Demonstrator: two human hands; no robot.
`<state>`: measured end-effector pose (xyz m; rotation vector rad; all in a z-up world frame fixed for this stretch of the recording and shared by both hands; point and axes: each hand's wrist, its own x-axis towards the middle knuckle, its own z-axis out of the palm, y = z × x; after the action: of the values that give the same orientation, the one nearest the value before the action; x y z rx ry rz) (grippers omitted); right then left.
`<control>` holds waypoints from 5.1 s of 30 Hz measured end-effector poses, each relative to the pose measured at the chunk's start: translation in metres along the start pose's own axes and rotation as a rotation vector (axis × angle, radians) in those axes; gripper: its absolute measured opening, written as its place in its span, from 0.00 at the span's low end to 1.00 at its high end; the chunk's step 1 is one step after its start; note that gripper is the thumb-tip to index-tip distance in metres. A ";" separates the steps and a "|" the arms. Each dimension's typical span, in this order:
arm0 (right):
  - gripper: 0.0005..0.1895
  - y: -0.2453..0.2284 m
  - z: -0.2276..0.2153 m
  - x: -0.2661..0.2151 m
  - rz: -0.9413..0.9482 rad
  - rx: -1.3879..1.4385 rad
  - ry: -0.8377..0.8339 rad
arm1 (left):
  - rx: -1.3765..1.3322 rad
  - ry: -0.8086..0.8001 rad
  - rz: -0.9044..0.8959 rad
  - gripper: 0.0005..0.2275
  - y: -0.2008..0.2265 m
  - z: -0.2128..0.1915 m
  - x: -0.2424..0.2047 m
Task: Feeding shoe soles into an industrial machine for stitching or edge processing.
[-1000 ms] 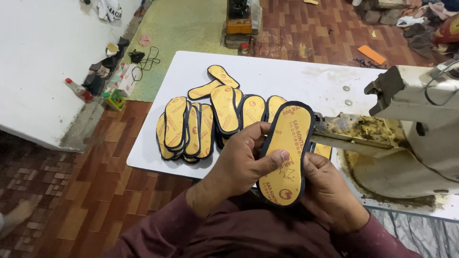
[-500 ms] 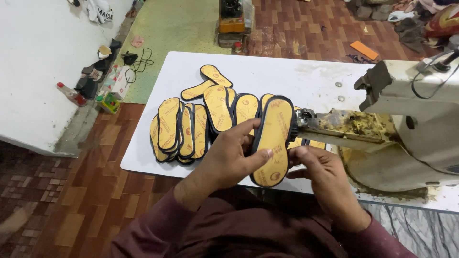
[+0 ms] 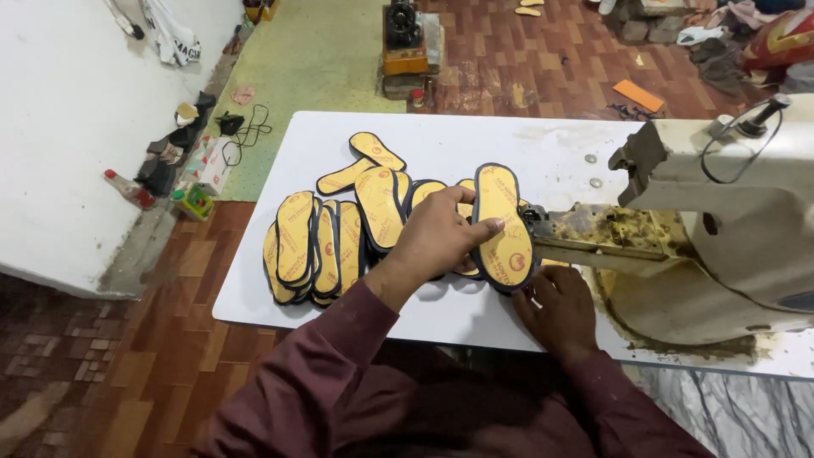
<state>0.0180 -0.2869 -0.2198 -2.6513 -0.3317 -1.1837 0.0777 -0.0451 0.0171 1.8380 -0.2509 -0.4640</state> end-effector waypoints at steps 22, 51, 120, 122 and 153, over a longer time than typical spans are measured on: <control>0.19 -0.005 -0.004 0.012 0.033 0.026 -0.067 | -0.009 -0.073 -0.020 0.23 0.007 0.001 0.006; 0.26 -0.005 -0.002 0.010 -0.008 0.029 -0.077 | -0.137 0.170 0.172 0.20 -0.069 0.017 0.069; 0.20 0.005 0.013 -0.007 -0.017 0.030 -0.103 | 0.403 0.289 0.228 0.24 -0.027 0.024 -0.002; 0.19 0.003 0.010 -0.006 -0.009 0.050 -0.099 | 0.358 0.292 0.220 0.25 -0.030 0.026 -0.006; 0.26 -0.003 0.003 0.002 -0.029 0.052 -0.081 | 0.149 0.313 0.284 0.23 -0.058 0.014 0.057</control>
<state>0.0204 -0.2829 -0.2204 -2.6623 -0.4099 -1.0631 0.1188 -0.0619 -0.0520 1.9512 -0.3322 0.0419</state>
